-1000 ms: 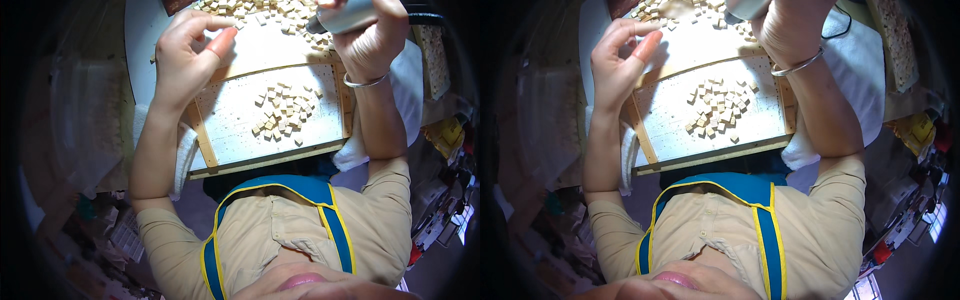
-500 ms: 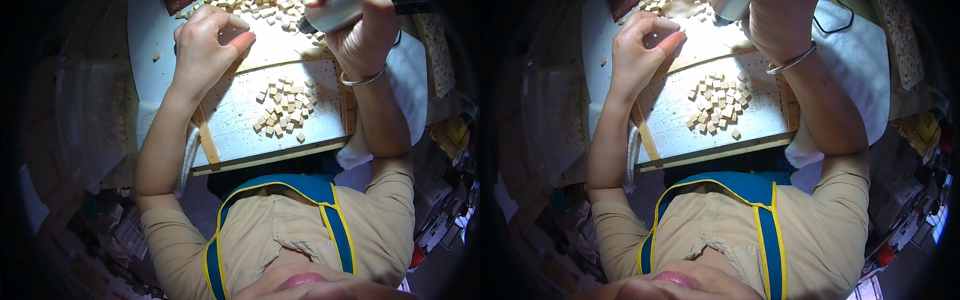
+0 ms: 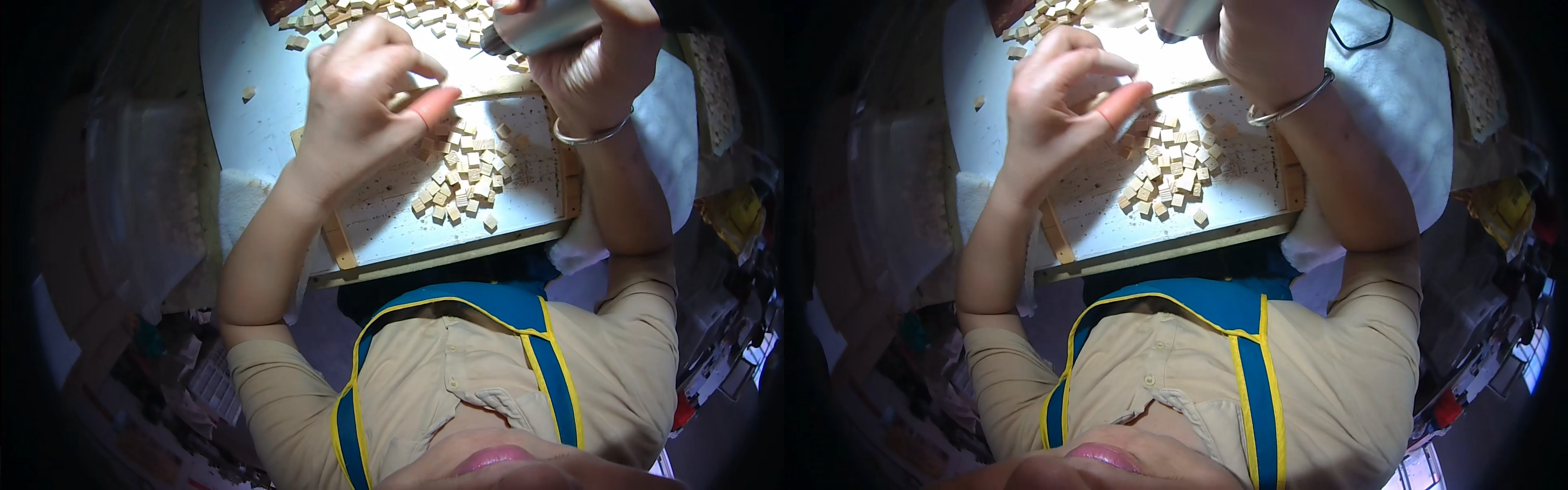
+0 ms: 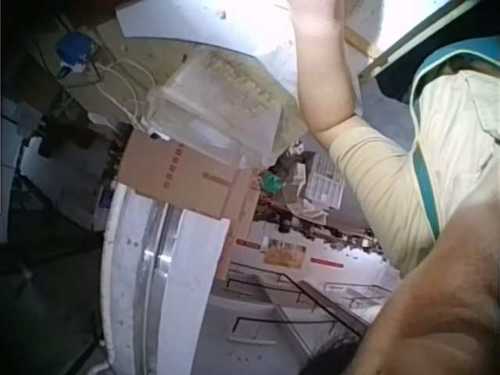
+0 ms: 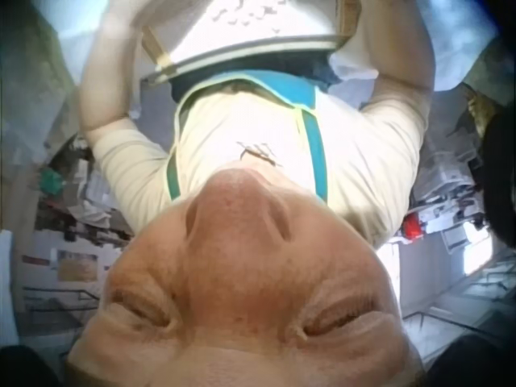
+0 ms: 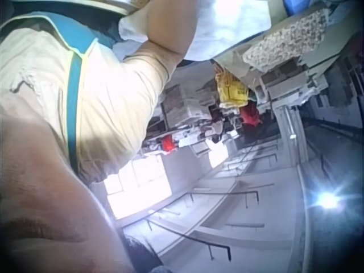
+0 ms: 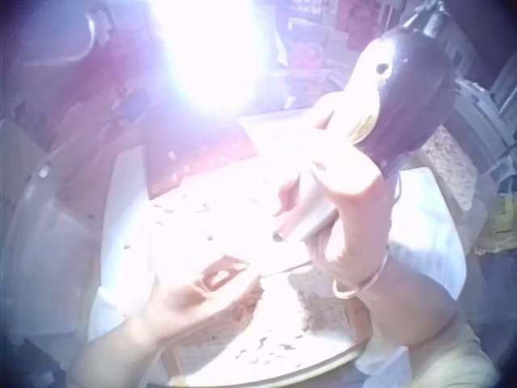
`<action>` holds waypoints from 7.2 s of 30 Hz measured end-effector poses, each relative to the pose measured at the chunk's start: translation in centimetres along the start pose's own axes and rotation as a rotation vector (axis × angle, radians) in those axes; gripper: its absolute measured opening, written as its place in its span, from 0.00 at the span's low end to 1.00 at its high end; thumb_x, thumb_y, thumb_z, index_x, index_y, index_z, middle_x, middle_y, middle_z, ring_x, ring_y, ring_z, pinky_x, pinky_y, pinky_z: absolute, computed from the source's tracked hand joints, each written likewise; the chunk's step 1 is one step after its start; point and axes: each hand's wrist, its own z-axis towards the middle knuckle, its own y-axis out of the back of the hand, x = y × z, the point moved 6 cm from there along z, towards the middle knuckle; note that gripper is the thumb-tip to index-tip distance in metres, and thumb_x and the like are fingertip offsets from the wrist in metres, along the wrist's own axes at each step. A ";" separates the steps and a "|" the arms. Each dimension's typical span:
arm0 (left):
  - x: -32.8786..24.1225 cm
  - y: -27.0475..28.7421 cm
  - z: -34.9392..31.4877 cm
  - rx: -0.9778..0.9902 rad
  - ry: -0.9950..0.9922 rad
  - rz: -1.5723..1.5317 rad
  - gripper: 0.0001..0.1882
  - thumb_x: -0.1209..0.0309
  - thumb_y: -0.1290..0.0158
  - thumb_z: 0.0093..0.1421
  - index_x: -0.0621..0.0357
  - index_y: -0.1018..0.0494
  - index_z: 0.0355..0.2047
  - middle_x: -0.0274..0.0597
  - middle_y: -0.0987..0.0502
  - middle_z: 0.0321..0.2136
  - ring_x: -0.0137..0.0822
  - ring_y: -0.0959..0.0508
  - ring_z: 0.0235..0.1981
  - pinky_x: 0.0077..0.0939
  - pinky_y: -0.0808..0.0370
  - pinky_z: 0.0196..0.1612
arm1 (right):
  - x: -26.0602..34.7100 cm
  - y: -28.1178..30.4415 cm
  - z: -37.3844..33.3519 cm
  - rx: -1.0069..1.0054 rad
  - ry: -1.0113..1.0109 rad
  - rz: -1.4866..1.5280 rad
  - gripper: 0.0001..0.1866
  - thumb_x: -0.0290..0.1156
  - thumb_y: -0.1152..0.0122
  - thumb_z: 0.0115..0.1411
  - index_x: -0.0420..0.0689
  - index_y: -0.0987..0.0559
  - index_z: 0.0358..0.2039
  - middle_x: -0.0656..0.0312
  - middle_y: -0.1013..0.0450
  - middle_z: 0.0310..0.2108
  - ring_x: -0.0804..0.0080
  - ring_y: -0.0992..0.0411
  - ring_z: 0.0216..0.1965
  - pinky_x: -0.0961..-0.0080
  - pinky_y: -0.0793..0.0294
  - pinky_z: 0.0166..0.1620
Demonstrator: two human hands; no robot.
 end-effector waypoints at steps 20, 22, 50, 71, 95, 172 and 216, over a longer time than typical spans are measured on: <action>0.7 -1.6 -0.8 0.017 0.121 -0.123 0.08 0.75 0.30 0.50 0.62 0.18 0.28 0.43 0.21 0.29 0.37 0.17 0.28 0.28 0.19 0.30 | -1.1 -1.5 -2.6 0.036 -0.121 -0.605 0.15 0.17 0.36 0.59 0.37 0.26 0.46 0.59 0.24 0.34 0.74 0.23 0.31 0.77 0.23 0.33; 0.8 -1.6 -0.8 0.017 0.127 -0.130 0.07 0.75 0.30 0.50 0.61 0.18 0.28 0.43 0.21 0.29 0.37 0.18 0.28 0.28 0.19 0.30 | -1.1 -1.4 -2.6 0.053 -0.118 -0.640 0.14 0.18 0.37 0.59 0.37 0.26 0.46 0.59 0.24 0.34 0.73 0.23 0.32 0.76 0.23 0.33; -0.6 -1.4 -0.8 0.157 -0.007 -0.078 0.08 0.76 0.32 0.55 0.65 0.18 0.34 0.37 0.23 0.28 0.24 0.22 0.21 0.17 0.29 0.23 | 1.5 -0.1 1.1 0.174 0.163 0.052 0.23 0.36 0.45 0.62 0.38 0.33 0.54 0.53 0.25 0.27 0.62 0.22 0.27 0.69 0.18 0.26; 0.4 0.5 0.3 -0.011 -0.125 0.364 0.17 0.82 0.36 0.50 0.53 0.14 0.40 0.36 0.23 0.34 0.33 0.22 0.33 0.28 0.28 0.33 | 0.4 0.7 0.4 -0.126 0.084 0.259 0.17 0.34 0.38 0.67 0.39 0.27 0.51 0.59 0.25 0.28 0.70 0.23 0.25 0.74 0.20 0.25; -0.1 0.3 -0.5 0.175 -0.161 0.276 0.09 0.68 0.31 0.55 0.52 0.14 0.36 0.31 0.21 0.30 0.33 0.22 0.32 0.30 0.34 0.36 | 0.5 1.0 0.9 0.082 0.256 -0.044 0.11 0.28 0.37 0.64 0.39 0.25 0.44 0.61 0.25 0.29 0.72 0.25 0.22 0.78 0.23 0.24; -0.3 -2.0 2.7 0.064 -0.077 0.285 0.14 0.73 0.32 0.58 0.57 0.17 0.45 0.39 0.22 0.30 0.33 0.24 0.27 0.26 0.26 0.31 | 1.4 1.3 1.2 0.016 0.206 0.003 0.18 0.42 0.40 0.68 0.39 0.27 0.46 0.58 0.25 0.26 0.70 0.23 0.24 0.76 0.21 0.25; 1.0 -1.1 -1.6 0.043 0.277 -0.119 0.09 0.75 0.29 0.50 0.63 0.17 0.29 0.41 0.20 0.28 0.34 0.18 0.27 0.25 0.22 0.31 | -2.8 -1.4 -2.7 0.037 -0.184 -0.375 0.19 0.26 0.39 0.63 0.37 0.29 0.53 0.57 0.25 0.35 0.71 0.23 0.28 0.78 0.22 0.29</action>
